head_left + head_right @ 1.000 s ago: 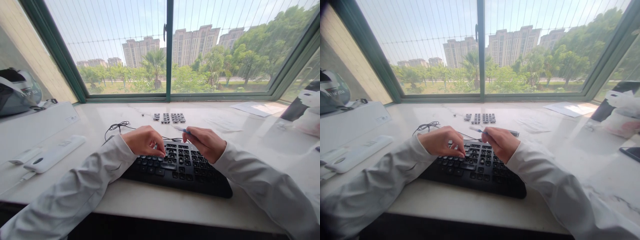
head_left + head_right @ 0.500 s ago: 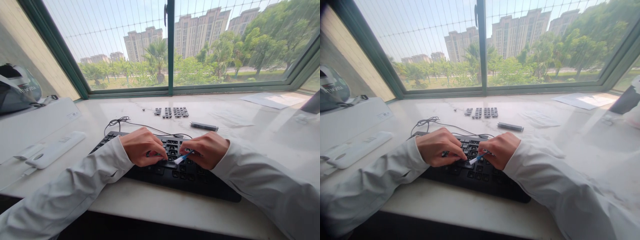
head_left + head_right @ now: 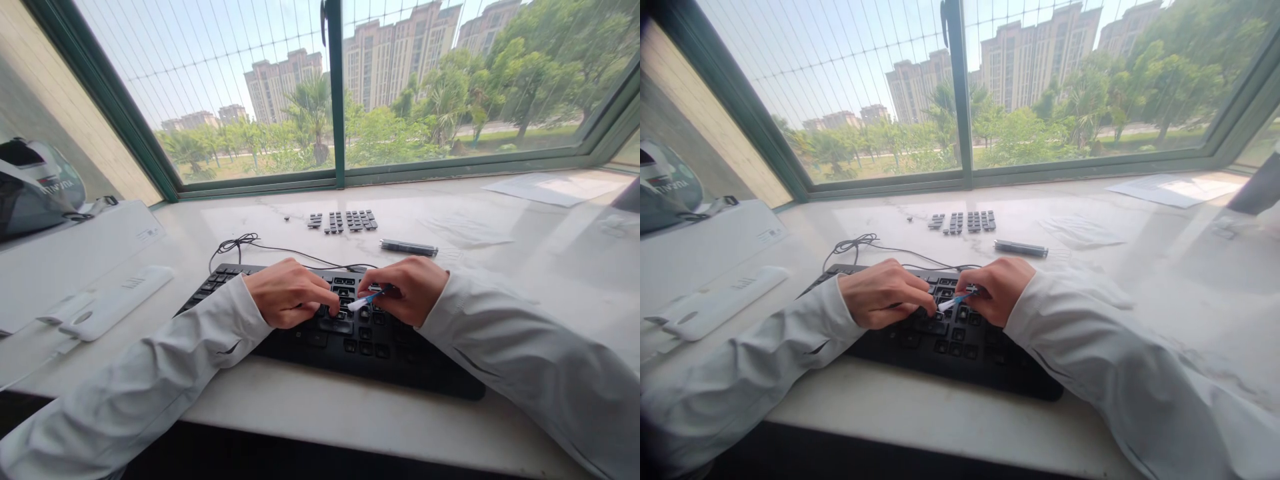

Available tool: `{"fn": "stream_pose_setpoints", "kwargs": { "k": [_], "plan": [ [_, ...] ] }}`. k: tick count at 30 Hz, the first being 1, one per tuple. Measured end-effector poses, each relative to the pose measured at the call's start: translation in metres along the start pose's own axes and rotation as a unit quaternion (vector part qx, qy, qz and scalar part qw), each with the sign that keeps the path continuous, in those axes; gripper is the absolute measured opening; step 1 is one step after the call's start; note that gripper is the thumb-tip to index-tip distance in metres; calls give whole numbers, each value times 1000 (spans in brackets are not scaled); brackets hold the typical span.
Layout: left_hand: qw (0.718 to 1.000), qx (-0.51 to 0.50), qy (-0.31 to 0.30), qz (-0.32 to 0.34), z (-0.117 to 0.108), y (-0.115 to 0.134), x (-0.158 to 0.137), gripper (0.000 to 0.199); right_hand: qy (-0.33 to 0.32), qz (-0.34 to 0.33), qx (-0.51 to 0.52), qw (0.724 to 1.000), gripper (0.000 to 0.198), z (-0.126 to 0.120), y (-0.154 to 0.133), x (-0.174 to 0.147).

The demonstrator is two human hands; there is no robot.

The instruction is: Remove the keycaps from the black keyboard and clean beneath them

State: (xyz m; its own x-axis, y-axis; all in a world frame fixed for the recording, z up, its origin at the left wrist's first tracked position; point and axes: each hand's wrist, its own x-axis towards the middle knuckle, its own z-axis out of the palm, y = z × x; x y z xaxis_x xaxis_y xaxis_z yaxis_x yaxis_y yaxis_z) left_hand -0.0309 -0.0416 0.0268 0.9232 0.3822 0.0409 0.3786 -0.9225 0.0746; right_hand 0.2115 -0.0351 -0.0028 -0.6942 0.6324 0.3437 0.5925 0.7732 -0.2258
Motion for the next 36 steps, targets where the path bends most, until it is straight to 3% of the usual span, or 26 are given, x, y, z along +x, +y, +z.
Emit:
{"fn": "stream_pose_setpoints", "kwargs": {
  "k": [5,10,16,23,26,29,33,36],
  "plan": [
    [1000,1,7,-6,1,1,0,33,-6,-30,1,1000,15,-2,-5,-1],
    [1000,-14,18,0,1,1,1,34,-9,-122,-33,992,17,2,-3,0],
    [998,-59,11,-9,2,-4,3,34,35,-267,-127,955,28,2,-3,6],
    [996,-80,22,-23,3,-6,3,33,58,-316,-204,925,31,2,-9,8],
    [994,-99,30,-31,3,-7,2,32,58,-315,-210,924,30,2,-4,5],
    [991,-111,55,-47,3,-9,0,29,51,-283,-173,942,31,4,2,4],
    [988,-106,97,-53,3,-12,-3,18,27,-186,-44,981,29,11,4,5],
    [987,-96,116,-51,4,-14,-3,19,-2,-86,56,995,27,15,1,8]
  ]
}}
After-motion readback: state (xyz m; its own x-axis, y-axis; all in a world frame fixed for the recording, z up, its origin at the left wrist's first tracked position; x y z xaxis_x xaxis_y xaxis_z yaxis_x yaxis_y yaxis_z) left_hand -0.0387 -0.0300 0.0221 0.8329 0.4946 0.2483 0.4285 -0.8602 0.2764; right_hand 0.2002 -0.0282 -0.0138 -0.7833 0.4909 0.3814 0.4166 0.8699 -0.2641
